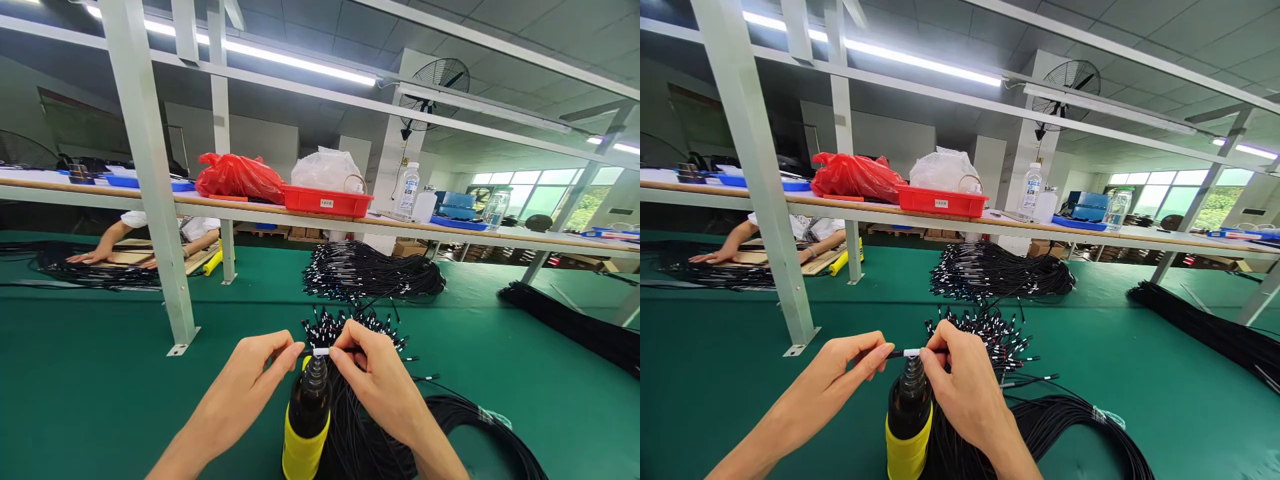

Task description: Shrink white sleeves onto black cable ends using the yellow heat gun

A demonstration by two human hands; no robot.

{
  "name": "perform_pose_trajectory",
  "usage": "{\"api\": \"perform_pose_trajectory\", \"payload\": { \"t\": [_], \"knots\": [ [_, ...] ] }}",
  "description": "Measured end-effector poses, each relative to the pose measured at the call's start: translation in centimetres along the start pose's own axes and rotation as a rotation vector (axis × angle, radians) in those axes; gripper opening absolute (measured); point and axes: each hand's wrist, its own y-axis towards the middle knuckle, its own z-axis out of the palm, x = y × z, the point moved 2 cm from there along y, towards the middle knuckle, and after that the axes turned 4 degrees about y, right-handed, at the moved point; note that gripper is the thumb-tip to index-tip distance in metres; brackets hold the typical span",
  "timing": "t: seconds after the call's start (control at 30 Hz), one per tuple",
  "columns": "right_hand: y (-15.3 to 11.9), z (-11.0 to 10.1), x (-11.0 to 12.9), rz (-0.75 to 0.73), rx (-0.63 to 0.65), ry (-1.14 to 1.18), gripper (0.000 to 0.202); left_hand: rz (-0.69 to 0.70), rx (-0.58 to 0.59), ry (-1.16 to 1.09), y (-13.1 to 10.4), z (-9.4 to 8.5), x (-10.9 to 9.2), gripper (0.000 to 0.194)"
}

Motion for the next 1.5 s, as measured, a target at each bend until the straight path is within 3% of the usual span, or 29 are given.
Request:
{"api": "perform_pose_trajectory", "payload": {
  "t": [0.87, 1.13, 1.5],
  "knots": [
    [0.14, -0.31, -0.72, 0.019, -0.008, -0.041, 0.017, -0.028, -0.048, -0.058, 0.26, -0.14, 0.04, 0.033],
    [-0.08, -0.55, -0.37, -0.049, -0.036, -0.044, 0.019, -0.018, -0.015, 0.039, 0.44, 0.15, 0.90, 0.053],
    [0.41, -0.38, -0.86, -0.013, -0.046, -0.002, 0.017, -0.015, -0.029, -0.023, 0.47, 0.05, 0.25, 0.040]
  ]
}}
